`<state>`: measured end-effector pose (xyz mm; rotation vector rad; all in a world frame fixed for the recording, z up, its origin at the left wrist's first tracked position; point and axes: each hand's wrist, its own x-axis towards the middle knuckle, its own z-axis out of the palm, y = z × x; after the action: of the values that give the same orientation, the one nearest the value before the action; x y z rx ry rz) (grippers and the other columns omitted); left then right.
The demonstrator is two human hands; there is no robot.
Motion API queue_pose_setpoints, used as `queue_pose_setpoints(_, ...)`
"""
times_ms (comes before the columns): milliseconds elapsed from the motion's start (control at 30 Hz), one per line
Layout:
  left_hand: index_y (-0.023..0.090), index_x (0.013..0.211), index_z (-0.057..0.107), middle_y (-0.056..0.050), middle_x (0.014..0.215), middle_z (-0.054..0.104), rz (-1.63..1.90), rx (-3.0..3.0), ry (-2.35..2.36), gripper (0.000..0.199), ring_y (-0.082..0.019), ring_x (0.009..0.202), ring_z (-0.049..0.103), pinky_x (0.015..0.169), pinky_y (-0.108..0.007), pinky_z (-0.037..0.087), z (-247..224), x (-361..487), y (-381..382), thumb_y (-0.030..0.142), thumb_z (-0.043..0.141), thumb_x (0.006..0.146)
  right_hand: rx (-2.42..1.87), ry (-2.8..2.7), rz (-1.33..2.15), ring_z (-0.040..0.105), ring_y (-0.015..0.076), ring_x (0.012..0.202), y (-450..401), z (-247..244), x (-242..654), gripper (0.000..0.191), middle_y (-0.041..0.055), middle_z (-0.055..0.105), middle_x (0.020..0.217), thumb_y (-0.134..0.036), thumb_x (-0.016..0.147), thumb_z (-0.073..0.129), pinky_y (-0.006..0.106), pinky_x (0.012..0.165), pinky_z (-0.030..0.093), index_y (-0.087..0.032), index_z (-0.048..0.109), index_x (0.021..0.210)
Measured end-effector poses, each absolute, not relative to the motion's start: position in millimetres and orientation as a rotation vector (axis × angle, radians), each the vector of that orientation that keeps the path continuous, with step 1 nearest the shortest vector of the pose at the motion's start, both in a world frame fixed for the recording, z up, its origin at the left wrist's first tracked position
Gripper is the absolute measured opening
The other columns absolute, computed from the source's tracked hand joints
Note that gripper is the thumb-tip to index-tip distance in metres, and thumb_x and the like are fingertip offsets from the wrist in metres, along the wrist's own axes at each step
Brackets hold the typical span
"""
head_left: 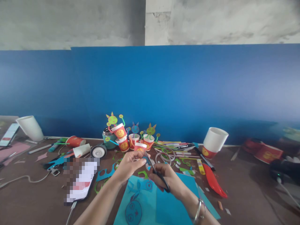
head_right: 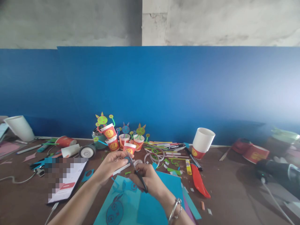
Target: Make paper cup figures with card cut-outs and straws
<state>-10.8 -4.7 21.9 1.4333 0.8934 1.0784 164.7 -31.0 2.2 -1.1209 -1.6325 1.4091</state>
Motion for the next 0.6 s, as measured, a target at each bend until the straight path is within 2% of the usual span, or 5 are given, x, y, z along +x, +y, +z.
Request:
queue_pose_setpoints(200, 0.016, 0.064, 0.064, -0.009, 0.097, 0.071, 1.017, 1.472, 0.875, 0.014, -0.025, 0.095, 0.062, 0.08, -0.029, 0.042, 25, -16, -5, 0.028, 0.067, 0.068, -1.095, -1.668, 1.47, 0.042, 0.006, 0.036, -31, -2, 168, 0.023, -0.0074, 0.048, 0.045, -0.037, 0.073, 0.067, 0.016, 0.034, 0.03, -0.016, 0.058, 0.072)
queue_pose_setpoints(367, 0.014, 0.071, 0.067, -0.008, 0.101, 0.07, 0.961, 1.523, 0.887, 0.013, -0.022, 0.089, 0.062, 0.076, -0.027, 0.043, 26, -21, -3, 0.028, 0.066, 0.069, -1.09, -1.694, 1.448, 0.039, 0.0049, 0.036, -31, -3, 169, 0.024, -0.0074, 0.047, 0.044, -0.038, 0.075, 0.066, 0.016, 0.034, 0.027, -0.015, 0.058, 0.07)
queue_pose_setpoints(600, 0.014, 0.065, 0.066, -0.005, 0.072, 0.068, 0.932, 1.528, 0.927, 0.015, -0.02, 0.075, 0.06, 0.064, -0.025, 0.041, 21, -26, 0, 0.029, 0.068, 0.067, -1.104, -1.707, 1.502, 0.037, 0.0046, 0.035, -31, 2, 169, 0.029, -0.0077, 0.045, 0.043, -0.042, 0.072, 0.069, 0.016, 0.034, 0.027, -0.016, 0.057, 0.069)
